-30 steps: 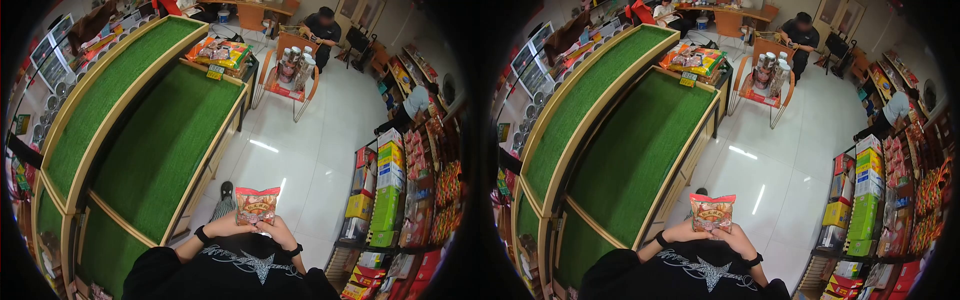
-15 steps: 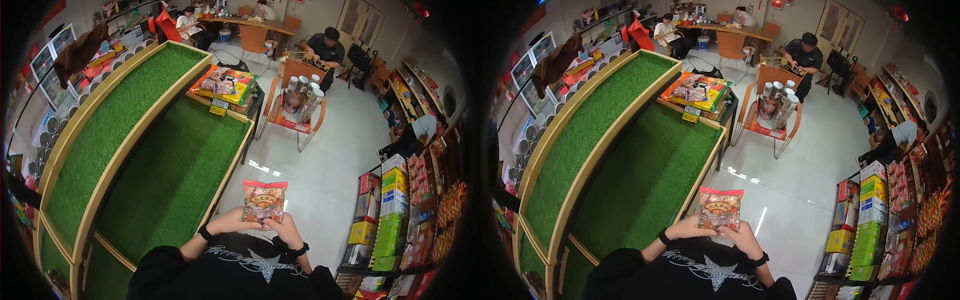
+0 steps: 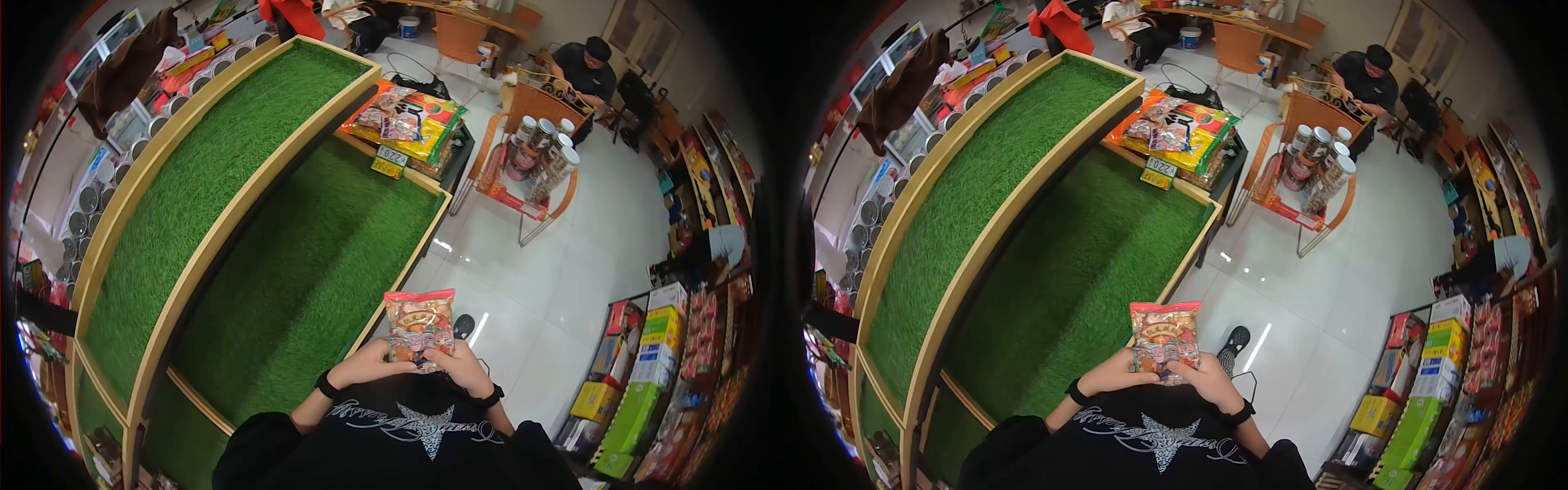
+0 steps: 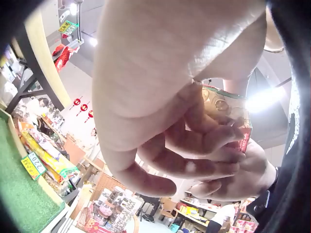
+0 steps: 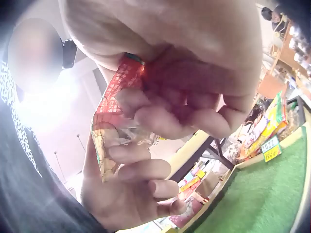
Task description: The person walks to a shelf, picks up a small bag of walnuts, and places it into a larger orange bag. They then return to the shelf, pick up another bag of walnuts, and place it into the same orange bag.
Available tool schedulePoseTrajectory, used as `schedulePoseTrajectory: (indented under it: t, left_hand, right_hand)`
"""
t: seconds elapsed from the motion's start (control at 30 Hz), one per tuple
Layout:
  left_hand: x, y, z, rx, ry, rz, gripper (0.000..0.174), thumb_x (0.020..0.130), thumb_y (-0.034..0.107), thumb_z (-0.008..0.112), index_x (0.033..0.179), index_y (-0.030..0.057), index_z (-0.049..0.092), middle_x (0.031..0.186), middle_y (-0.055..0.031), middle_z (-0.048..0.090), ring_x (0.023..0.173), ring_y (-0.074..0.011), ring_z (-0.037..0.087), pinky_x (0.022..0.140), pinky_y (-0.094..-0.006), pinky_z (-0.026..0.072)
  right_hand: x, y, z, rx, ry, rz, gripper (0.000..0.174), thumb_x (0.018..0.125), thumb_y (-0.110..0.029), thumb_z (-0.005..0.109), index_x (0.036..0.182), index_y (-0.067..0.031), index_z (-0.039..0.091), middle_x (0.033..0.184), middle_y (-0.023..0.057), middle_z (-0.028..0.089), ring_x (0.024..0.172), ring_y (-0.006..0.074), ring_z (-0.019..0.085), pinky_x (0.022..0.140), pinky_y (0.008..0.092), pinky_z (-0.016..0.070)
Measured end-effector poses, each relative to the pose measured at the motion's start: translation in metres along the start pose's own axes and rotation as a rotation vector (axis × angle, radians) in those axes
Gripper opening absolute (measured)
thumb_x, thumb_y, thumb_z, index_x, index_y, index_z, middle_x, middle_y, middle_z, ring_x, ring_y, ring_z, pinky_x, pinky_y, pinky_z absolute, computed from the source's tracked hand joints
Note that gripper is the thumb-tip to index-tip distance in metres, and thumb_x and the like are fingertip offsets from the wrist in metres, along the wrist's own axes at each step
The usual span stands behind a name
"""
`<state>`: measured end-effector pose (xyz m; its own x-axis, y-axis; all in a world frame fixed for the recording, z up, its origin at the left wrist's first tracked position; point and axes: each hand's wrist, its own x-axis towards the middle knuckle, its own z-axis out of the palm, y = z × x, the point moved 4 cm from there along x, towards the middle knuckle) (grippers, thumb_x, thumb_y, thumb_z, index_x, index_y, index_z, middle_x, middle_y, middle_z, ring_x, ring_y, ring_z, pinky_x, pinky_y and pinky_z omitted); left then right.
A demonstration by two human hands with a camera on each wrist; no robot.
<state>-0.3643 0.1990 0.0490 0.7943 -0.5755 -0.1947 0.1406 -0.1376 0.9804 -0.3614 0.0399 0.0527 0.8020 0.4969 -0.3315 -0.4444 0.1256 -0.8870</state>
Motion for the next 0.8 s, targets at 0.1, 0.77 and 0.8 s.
schedulePoseTrajectory:
  t: [0.1, 0.77, 0.8]
  left_hand:
    - [0.020, 0.009, -0.005, -0.057, 0.048, -0.047, 0.033, 0.075, 0.016, 0.064, 0.102, -0.0002, 0.055, 0.098, -0.0082, 0.058, 0.089, -0.0143, 0.053, 0.081, -0.0286, 0.0414]
    - [0.263, 0.073, 0.014, -0.133, 0.305, 0.084, 0.028, 0.079, 0.019, 0.060, 0.098, -0.0013, 0.056, 0.091, -0.0085, 0.061, 0.082, -0.0121, 0.055, 0.075, -0.0273, 0.0428]
    - [0.269, 0.069, 0.014, -0.102, 0.344, 0.128, 0.029, 0.079, 0.020, 0.060, 0.099, -0.0009, 0.056, 0.089, -0.0083, 0.061, 0.082, -0.0123, 0.055, 0.075, -0.0273, 0.0428]
  right_hand:
    - [0.021, -0.010, -0.016, -0.059, -0.061, -0.001, 0.025, 0.083, -0.016, 0.056, 0.099, 0.0020, 0.056, 0.088, 0.0038, 0.060, 0.077, 0.0073, 0.053, 0.067, 0.0226, 0.0446]
    - [0.098, -0.141, -0.242, -0.151, -0.045, -0.109, 0.031, 0.086, -0.014, 0.048, 0.110, 0.0054, 0.045, 0.097, 0.0093, 0.056, 0.087, 0.0146, 0.056, 0.075, 0.0273, 0.0483]
    - [0.102, -0.142, -0.246, -0.120, -0.057, -0.115, 0.031, 0.086, -0.014, 0.049, 0.110, 0.0051, 0.045, 0.097, 0.0086, 0.057, 0.088, 0.0142, 0.056, 0.075, 0.0270, 0.0482]
